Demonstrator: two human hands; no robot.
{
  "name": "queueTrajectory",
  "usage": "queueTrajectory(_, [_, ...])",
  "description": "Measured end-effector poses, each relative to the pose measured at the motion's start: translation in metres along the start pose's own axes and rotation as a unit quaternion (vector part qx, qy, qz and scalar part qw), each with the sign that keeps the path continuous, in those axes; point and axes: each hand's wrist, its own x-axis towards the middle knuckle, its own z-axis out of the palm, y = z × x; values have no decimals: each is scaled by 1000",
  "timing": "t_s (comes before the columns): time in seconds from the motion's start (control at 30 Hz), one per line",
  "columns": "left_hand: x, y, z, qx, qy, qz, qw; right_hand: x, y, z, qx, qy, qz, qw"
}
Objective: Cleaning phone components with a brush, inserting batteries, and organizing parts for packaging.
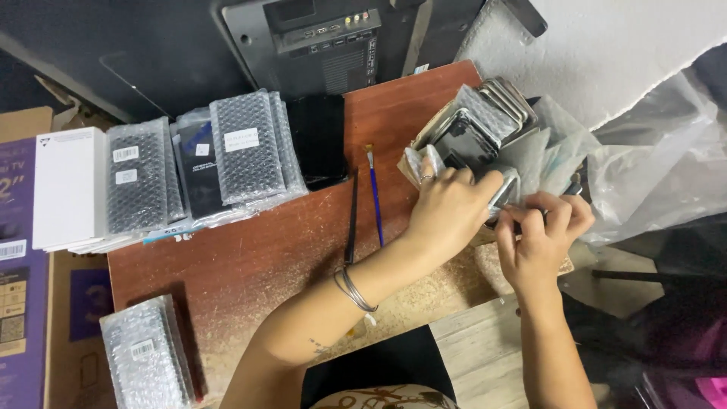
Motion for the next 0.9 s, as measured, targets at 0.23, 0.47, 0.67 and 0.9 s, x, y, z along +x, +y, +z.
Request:
queueTrajectory(0.23, [-1,-4,14,75,95,15,993,0,-1,0,5,-15,8,1000])
queueTrajectory(0.47, [24,-1,6,17,-140,-76,987,-7,3,2,6,-31,29,999])
queueTrajectory(0.67, [49,-7,-15,3,-197,-153,968,-11,4,1,24,-11,46,999])
queueTrajectory(0.9, [40,-30,-93,-143,93,-83,982,-6,5,-3,94,9,70,993])
